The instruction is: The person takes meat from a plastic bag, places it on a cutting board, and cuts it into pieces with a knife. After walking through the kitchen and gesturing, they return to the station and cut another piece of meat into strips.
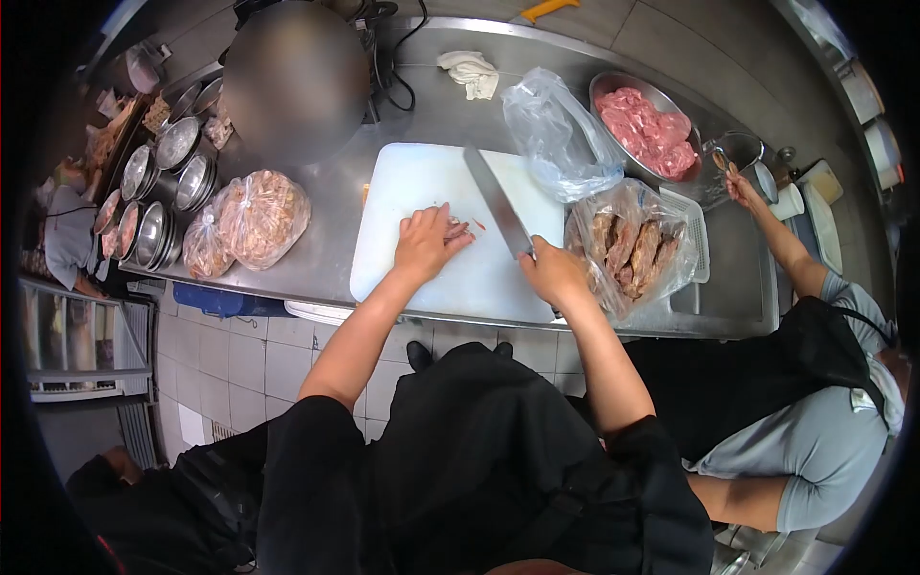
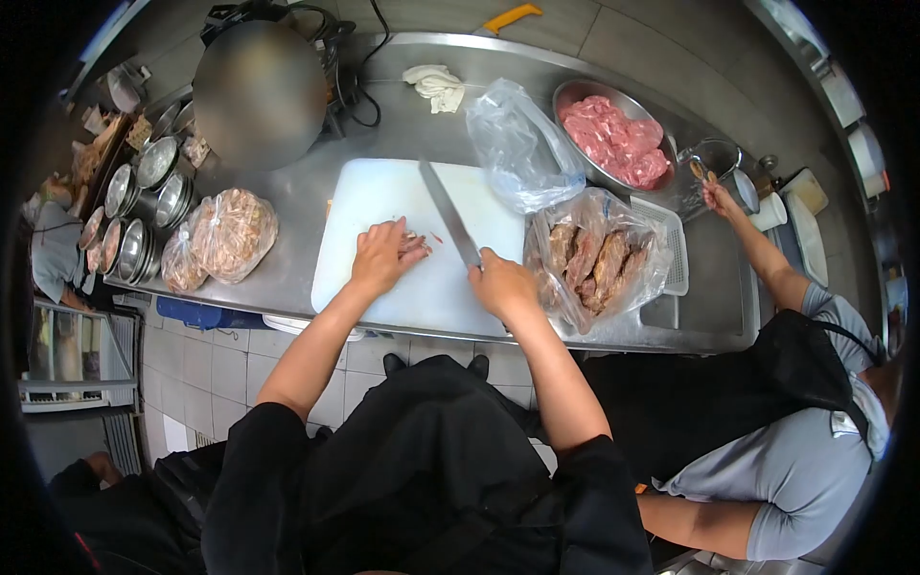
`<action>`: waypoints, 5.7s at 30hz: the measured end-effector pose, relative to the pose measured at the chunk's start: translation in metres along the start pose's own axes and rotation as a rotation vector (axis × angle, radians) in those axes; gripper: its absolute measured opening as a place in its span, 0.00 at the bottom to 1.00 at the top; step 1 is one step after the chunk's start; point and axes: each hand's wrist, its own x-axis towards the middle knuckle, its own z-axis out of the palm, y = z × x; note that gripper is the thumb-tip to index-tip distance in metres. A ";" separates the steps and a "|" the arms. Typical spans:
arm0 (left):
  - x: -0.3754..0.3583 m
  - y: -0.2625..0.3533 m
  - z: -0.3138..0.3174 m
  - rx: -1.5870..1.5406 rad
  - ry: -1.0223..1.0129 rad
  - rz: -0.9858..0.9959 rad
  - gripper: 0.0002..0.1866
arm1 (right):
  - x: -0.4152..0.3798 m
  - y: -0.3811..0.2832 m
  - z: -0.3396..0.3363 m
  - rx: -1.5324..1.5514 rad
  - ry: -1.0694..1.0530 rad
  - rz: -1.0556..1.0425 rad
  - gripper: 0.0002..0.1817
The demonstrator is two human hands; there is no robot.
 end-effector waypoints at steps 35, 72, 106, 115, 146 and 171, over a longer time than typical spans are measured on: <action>0.006 -0.014 0.019 0.024 0.038 -0.028 0.06 | 0.060 -0.055 0.036 0.208 -0.299 -0.086 0.17; -0.010 -0.031 0.007 -0.154 0.114 -0.155 0.07 | 0.043 -0.080 0.001 0.128 -0.302 -0.077 0.21; -0.018 -0.028 -0.002 0.025 0.007 -0.134 0.06 | 0.037 -0.077 0.050 0.005 -0.310 -0.146 0.18; -0.029 -0.035 -0.005 -0.107 0.140 -0.132 0.05 | 0.055 -0.097 0.015 0.157 -0.352 -0.119 0.18; -0.052 -0.039 -0.021 -0.102 0.184 -0.236 0.04 | 0.062 -0.096 0.048 0.160 -0.164 -0.268 0.24; -0.063 -0.027 -0.049 0.081 0.040 -0.055 0.39 | 0.021 -0.031 0.046 0.858 -0.261 0.023 0.14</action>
